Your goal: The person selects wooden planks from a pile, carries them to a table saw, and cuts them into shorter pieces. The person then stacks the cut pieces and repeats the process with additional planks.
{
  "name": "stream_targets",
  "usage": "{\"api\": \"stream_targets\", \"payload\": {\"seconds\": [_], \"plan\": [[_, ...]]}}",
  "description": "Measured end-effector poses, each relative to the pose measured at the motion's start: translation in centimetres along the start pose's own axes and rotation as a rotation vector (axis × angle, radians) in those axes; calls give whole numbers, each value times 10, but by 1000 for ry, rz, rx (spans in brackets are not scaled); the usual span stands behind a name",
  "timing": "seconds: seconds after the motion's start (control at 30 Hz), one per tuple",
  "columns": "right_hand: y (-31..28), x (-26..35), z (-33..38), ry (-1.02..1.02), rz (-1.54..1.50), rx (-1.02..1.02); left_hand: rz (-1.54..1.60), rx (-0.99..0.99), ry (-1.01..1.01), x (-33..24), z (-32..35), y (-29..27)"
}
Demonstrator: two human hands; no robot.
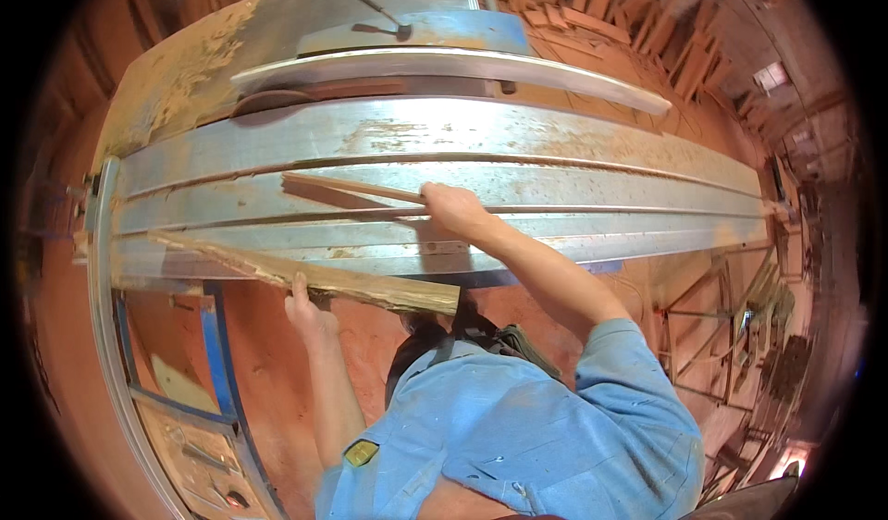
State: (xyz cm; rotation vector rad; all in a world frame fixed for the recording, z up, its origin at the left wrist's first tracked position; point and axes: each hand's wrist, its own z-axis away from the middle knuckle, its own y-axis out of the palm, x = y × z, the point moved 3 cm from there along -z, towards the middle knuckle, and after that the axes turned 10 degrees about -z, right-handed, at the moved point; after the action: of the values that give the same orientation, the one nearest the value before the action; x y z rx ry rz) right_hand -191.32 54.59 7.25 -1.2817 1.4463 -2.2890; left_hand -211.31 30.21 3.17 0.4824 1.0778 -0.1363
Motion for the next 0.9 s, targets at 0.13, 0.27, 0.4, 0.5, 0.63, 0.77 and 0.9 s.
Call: {"api": "stream_targets", "payload": {"seconds": [0.13, 0.27, 0.4, 0.5, 0.63, 0.77, 0.9], "plan": [[-36, -65, 77, 168, -29, -114, -25, 7, 4, -3, 9, 7], [-55, -119, 170, 482, -231, -233, -216, -25, -1, -16, 30, 20], [-38, -154, 253, 647, -340, -547, -175, 123, -11, -5, 20, 19], [-35, -159, 289, 842, -562, -713, -217, 167, 127, -14, 32, 51], [-39, -187, 326, 928, -711, -925, -244, 399, 201, -11, 47, 92], [-66, -203, 336, 956, -915, -1037, -349, 564, 317, -10, 77, 142], [-94, -225, 349, 922, -1031, -1111, -445, 695, 329, 2, 115, 191]]}}
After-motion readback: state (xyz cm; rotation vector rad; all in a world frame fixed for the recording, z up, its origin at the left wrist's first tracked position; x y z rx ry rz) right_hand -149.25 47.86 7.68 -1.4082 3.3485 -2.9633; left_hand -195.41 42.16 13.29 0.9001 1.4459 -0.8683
